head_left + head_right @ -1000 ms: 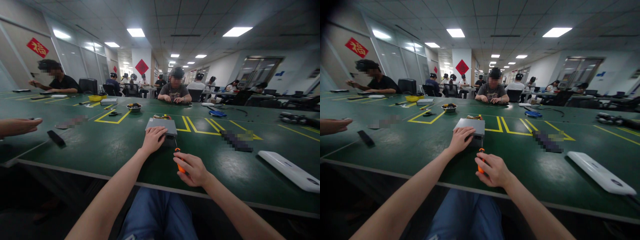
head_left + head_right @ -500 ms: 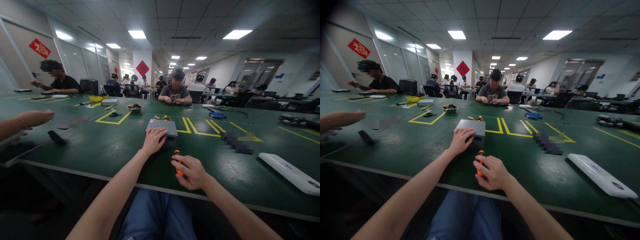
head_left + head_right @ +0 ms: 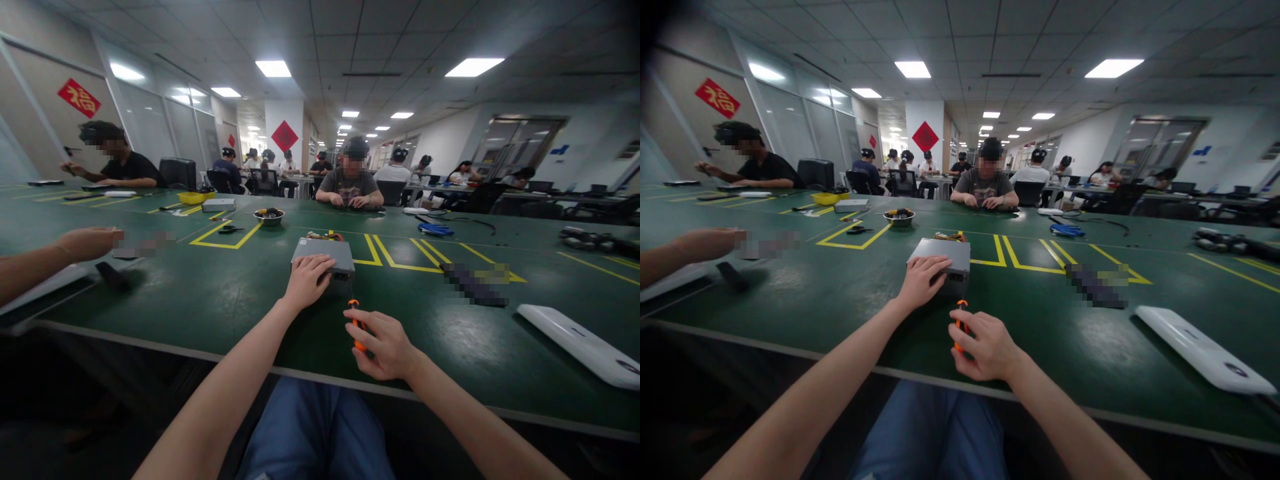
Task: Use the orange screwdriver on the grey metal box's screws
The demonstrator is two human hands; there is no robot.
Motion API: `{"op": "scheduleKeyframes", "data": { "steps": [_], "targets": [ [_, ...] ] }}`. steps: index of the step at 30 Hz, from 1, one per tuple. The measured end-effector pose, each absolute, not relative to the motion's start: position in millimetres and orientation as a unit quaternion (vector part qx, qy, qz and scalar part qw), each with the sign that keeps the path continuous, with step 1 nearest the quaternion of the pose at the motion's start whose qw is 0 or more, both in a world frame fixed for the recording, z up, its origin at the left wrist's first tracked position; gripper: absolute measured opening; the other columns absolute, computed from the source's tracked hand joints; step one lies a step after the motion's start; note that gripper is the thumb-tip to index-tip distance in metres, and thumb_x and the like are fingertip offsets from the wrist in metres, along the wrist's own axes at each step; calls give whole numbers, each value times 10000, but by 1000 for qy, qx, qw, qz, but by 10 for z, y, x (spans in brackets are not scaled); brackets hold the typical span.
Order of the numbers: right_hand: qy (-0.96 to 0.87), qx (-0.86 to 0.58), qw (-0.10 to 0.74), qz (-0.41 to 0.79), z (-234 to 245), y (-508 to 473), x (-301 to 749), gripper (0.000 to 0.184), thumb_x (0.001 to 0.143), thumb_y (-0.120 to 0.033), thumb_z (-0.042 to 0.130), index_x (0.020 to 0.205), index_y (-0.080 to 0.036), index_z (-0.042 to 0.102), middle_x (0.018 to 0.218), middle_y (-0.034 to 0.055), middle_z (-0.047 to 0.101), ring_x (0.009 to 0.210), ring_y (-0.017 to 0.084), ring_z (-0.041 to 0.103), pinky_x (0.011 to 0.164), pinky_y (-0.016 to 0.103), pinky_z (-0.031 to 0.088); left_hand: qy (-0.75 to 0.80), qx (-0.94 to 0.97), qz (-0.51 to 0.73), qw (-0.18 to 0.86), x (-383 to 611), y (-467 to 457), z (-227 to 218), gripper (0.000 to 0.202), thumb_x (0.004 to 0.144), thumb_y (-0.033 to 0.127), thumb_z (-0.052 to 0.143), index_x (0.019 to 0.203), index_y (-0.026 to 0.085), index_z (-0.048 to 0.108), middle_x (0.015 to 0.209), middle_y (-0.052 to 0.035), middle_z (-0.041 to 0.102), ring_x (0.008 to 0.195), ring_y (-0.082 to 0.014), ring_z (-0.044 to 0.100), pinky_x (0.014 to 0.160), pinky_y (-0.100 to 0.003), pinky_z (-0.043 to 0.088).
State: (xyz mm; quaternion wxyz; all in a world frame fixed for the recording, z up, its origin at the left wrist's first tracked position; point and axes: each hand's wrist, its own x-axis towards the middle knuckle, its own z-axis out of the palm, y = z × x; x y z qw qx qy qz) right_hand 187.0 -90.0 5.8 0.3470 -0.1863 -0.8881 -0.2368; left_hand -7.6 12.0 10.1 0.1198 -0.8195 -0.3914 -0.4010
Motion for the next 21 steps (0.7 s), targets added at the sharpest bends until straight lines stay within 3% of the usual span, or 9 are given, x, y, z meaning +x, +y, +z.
{"op": "scheduleKeyframes", "data": {
  "steps": [5, 9, 15, 21],
  "targets": [
    [-880, -189, 340, -273, 65, -901, 1856, 276, 814, -314, 506, 1040, -160, 541, 977, 138, 569, 819, 192, 594, 625, 288, 520, -388, -820, -403, 118, -78, 125, 96, 311, 874, 247, 455, 1170, 284, 543, 1240, 3, 574, 1143, -174, 488, 969, -372, 285],
    [-872, -167, 365, -279, 71, -914, 1843, 297, 784, -221, 540, 1066, -134, 514, 953, 133, 598, 784, 176, 592, 619, 276, 512, -388, -820, -404, 117, -77, 121, 97, 319, 881, 232, 430, 1173, 289, 545, 1235, 6, 576, 1139, -169, 489, 974, -370, 283],
    [-862, -172, 376, -293, 47, -898, 1862, 190, 736, -160, 533, 926, -167, 547, 974, 122, 618, 762, 182, 581, 654, 323, 486, -390, -823, -397, 114, -79, 102, 110, 340, 876, 221, 421, 1182, 298, 545, 1240, 0, 570, 1144, -178, 482, 975, -381, 286],
    [-864, -194, 349, -307, 66, -903, 1859, 185, 781, -252, 511, 943, -181, 562, 976, 129, 592, 787, 200, 572, 666, 345, 486, -388, -823, -400, 107, -83, 107, 108, 349, 862, 215, 430, 1182, 296, 542, 1247, 4, 564, 1151, -178, 476, 985, -383, 281]
  ]
}}
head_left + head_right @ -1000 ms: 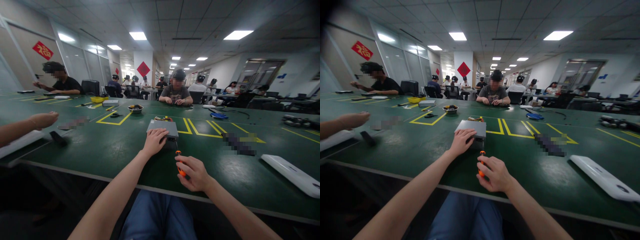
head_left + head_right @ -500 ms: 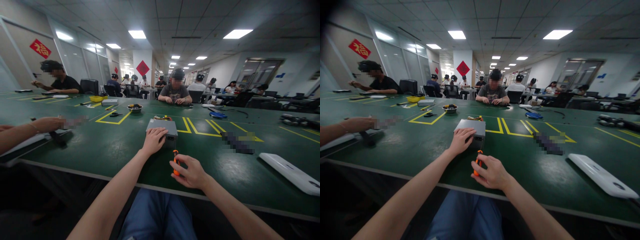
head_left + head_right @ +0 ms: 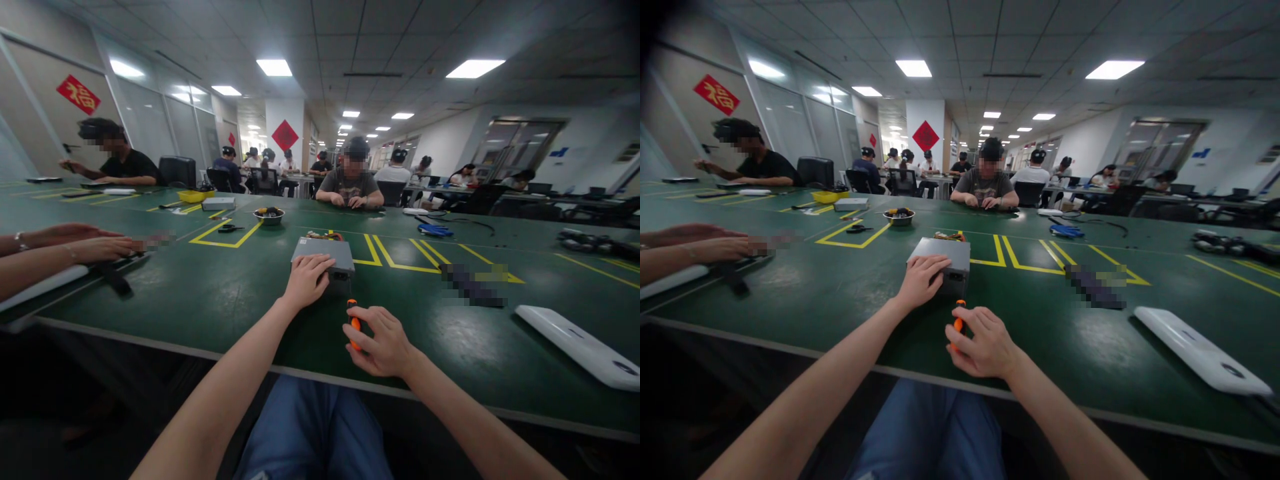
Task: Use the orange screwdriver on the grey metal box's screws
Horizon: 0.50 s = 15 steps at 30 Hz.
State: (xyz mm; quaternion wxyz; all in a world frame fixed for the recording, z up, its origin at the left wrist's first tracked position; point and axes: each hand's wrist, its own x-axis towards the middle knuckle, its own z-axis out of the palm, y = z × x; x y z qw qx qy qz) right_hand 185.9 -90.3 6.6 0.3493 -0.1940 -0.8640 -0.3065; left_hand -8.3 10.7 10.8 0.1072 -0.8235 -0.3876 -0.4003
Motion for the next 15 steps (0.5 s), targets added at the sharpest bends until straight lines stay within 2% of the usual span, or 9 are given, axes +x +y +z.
{"op": "scheduleKeyframes", "data": {
  "steps": [3, 6, 9, 12, 15],
  "targets": [
    [-872, -186, 338, -302, 70, -900, 1842, 202, 807, -262, 520, 990, -177, 539, 1004, 122, 616, 808, 192, 590, 687, 335, 497, -388, -825, -397, 105, -85, 108, 107, 352, 856, 219, 438, 1185, 292, 541, 1253, 3, 561, 1153, -180, 473, 993, -386, 275],
    [-866, -162, 375, -288, 46, -875, 1826, 216, 797, -251, 598, 963, -171, 486, 980, 121, 651, 711, 156, 600, 612, 283, 498, -391, -824, -396, 103, -84, 104, 107, 360, 849, 212, 441, 1186, 294, 541, 1257, 4, 558, 1155, -184, 472, 997, -388, 271],
    [-858, -169, 409, -261, 18, -858, 1831, 262, 787, -303, 631, 922, -179, 444, 950, 128, 658, 655, 144, 604, 551, 256, 496, -393, -823, -398, 103, -82, 97, 109, 368, 840, 208, 452, 1187, 294, 540, 1253, 5, 561, 1152, -182, 475, 993, -383, 277],
    [-877, -177, 379, -236, 24, -871, 1849, 280, 833, -360, 541, 1010, -159, 461, 1017, 162, 621, 810, 191, 632, 614, 285, 529, -392, -823, -398, 104, -83, 89, 115, 362, 842, 215, 453, 1184, 293, 542, 1249, 5, 564, 1148, -181, 478, 993, -381, 279],
    [-898, -181, 325, -236, 46, -891, 1852, 310, 859, -289, 458, 1136, -154, 477, 1092, 182, 570, 933, 226, 616, 664, 307, 538, -390, -823, -398, 107, -85, 87, 118, 357, 848, 218, 448, 1184, 290, 544, 1247, 1, 566, 1149, -183, 478, 997, -388, 276]
  ]
}}
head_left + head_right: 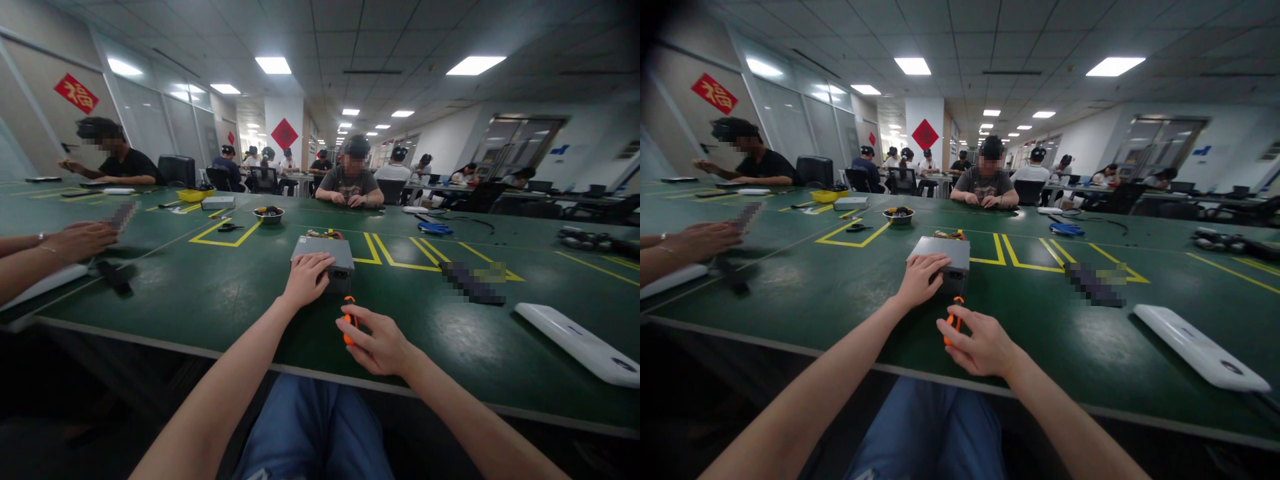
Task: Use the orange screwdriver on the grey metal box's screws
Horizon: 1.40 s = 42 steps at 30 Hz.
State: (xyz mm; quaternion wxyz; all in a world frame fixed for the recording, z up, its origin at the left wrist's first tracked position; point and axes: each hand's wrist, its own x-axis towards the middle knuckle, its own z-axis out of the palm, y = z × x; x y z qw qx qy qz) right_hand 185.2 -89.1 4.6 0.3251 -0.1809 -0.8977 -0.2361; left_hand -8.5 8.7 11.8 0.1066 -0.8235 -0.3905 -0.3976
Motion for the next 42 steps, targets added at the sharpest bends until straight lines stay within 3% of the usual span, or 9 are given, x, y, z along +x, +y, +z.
{"op": "scheduleKeyframes", "data": {
  "steps": [2, 8, 15, 19, 22, 28, 34, 42],
  "targets": [
    [-899, -178, 317, -246, 39, -888, 1846, 307, 849, -261, 479, 1139, -161, 486, 1073, 178, 575, 912, 225, 624, 656, 305, 539, -390, -823, -398, 108, -85, 90, 117, 358, 846, 216, 451, 1185, 288, 542, 1251, 0, 563, 1149, -182, 478, 997, -390, 276],
    [-878, -168, 403, -196, -54, -847, 1866, 357, 788, -233, 581, 1078, -141, 395, 1064, 202, 597, 892, 221, 640, 635, 300, 550, -391, -824, -395, 109, -85, 102, 110, 362, 842, 213, 459, 1186, 291, 541, 1257, 1, 558, 1157, -184, 472, 1000, -391, 276],
    [-900, -187, 313, -238, 39, -888, 1859, 335, 867, -296, 444, 1162, -139, 466, 1063, 178, 593, 905, 222, 636, 658, 309, 548, -387, -824, -400, 106, -84, 105, 105, 352, 846, 220, 451, 1181, 278, 542, 1260, 4, 558, 1150, -178, 477, 998, -383, 276],
    [-880, -171, 369, -245, -5, -871, 1844, 289, 820, -286, 551, 1055, -144, 462, 1033, 184, 615, 847, 211, 650, 617, 292, 548, -391, -822, -401, 108, -81, 104, 103, 350, 845, 219, 456, 1179, 281, 544, 1259, 6, 559, 1148, -177, 479, 995, -380, 278],
    [-876, -179, 396, -211, -24, -870, 1850, 287, 823, -297, 534, 1051, -158, 429, 1065, 183, 613, 869, 207, 651, 622, 293, 551, -391, -822, -400, 109, -77, 102, 105, 339, 856, 226, 452, 1175, 287, 548, 1252, 8, 564, 1149, -173, 480, 993, -376, 281],
    [-902, -192, 310, -234, 55, -898, 1839, 350, 865, -328, 453, 1150, -129, 496, 1052, 189, 605, 841, 223, 644, 641, 312, 539, -392, -821, -400, 112, -77, 105, 109, 335, 896, 225, 389, 1182, 299, 545, 1242, 10, 572, 1146, -162, 484, 982, -370, 290],
    [-868, -190, 402, -222, -3, -869, 1844, 283, 805, -324, 568, 1017, -162, 473, 992, 155, 631, 809, 200, 643, 604, 280, 535, -390, -824, -394, 117, -81, 121, 99, 347, 907, 220, 367, 1207, 292, 527, 1256, 3, 565, 1155, -162, 484, 989, -373, 281],
    [-892, -197, 321, -248, 47, -896, 1820, 320, 844, -351, 499, 1092, -151, 526, 992, 155, 612, 822, 209, 638, 644, 301, 535, -389, -821, -397, 135, -78, 135, 78, 375, 898, 210, 376, 1248, 285, 490, 1284, -5, 543, 1188, -160, 466, 1013, -376, 282]
  ]
}}
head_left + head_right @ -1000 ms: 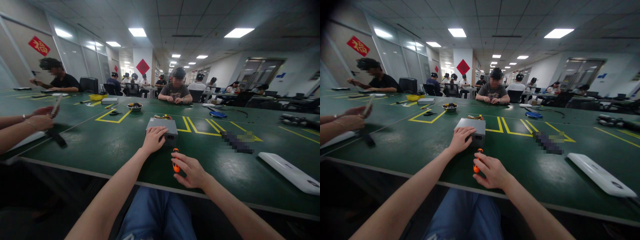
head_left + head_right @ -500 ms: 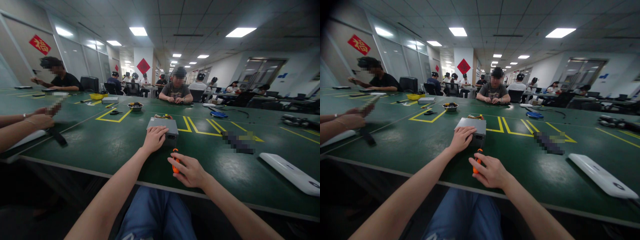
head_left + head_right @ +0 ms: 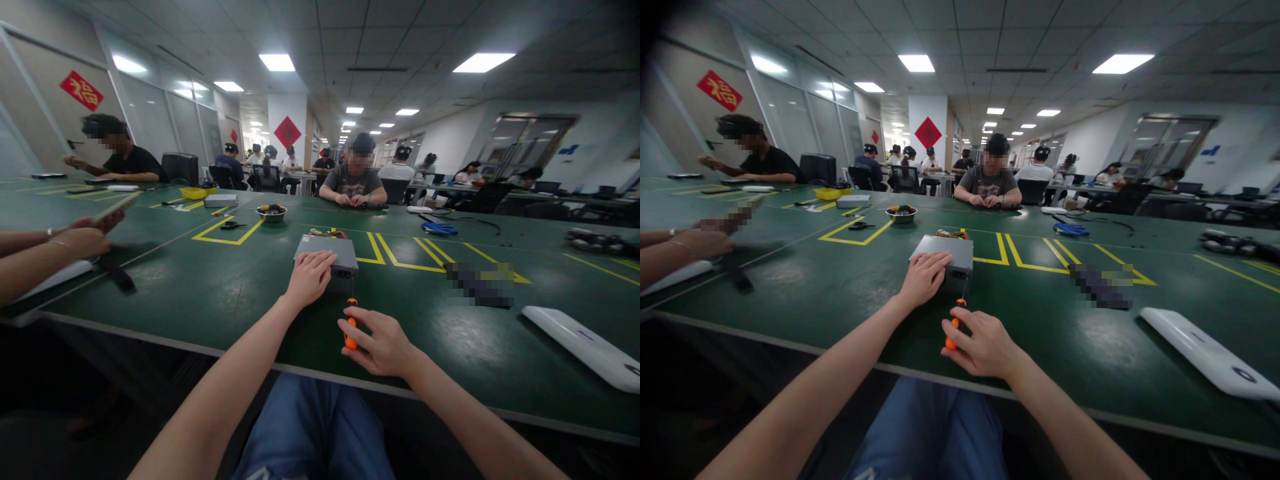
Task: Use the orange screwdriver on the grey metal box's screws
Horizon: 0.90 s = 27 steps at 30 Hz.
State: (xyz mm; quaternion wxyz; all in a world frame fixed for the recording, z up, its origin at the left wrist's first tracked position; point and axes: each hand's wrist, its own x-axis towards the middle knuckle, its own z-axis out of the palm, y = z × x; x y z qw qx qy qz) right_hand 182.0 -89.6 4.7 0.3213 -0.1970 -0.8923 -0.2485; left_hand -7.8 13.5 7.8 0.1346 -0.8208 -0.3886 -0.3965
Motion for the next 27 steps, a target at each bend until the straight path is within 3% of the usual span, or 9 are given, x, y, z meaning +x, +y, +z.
{"op": "scheduleKeyframes", "data": {
  "steps": [6, 15, 27],
  "targets": [
    [-864, -202, 408, -216, -37, -851, 1844, 307, 799, -366, 587, 990, -165, 454, 972, 155, 634, 830, 208, 656, 607, 285, 552, -388, -822, -395, 131, -85, 130, 78, 370, 878, 252, 434, 1241, 283, 497, 1258, -8, 562, 1172, -174, 476, 1018, -384, 286],
    [-899, -164, 348, -208, 16, -866, 1779, 292, 855, -310, 489, 1072, -120, 440, 1019, 194, 627, 932, 227, 647, 679, 304, 573, -390, -820, -400, 125, -86, 141, 71, 367, 870, 245, 449, 1230, 287, 505, 1252, -10, 566, 1163, -183, 478, 1002, -389, 291],
    [-898, -193, 348, -185, -33, -821, 1789, 319, 854, -301, 499, 1115, -140, 411, 1070, 179, 596, 934, 215, 636, 682, 304, 562, -384, -820, -404, 128, -87, 160, 57, 347, 879, 260, 436, 1218, 272, 510, 1252, -1, 566, 1161, -175, 476, 1003, -377, 284]
  ]
}}
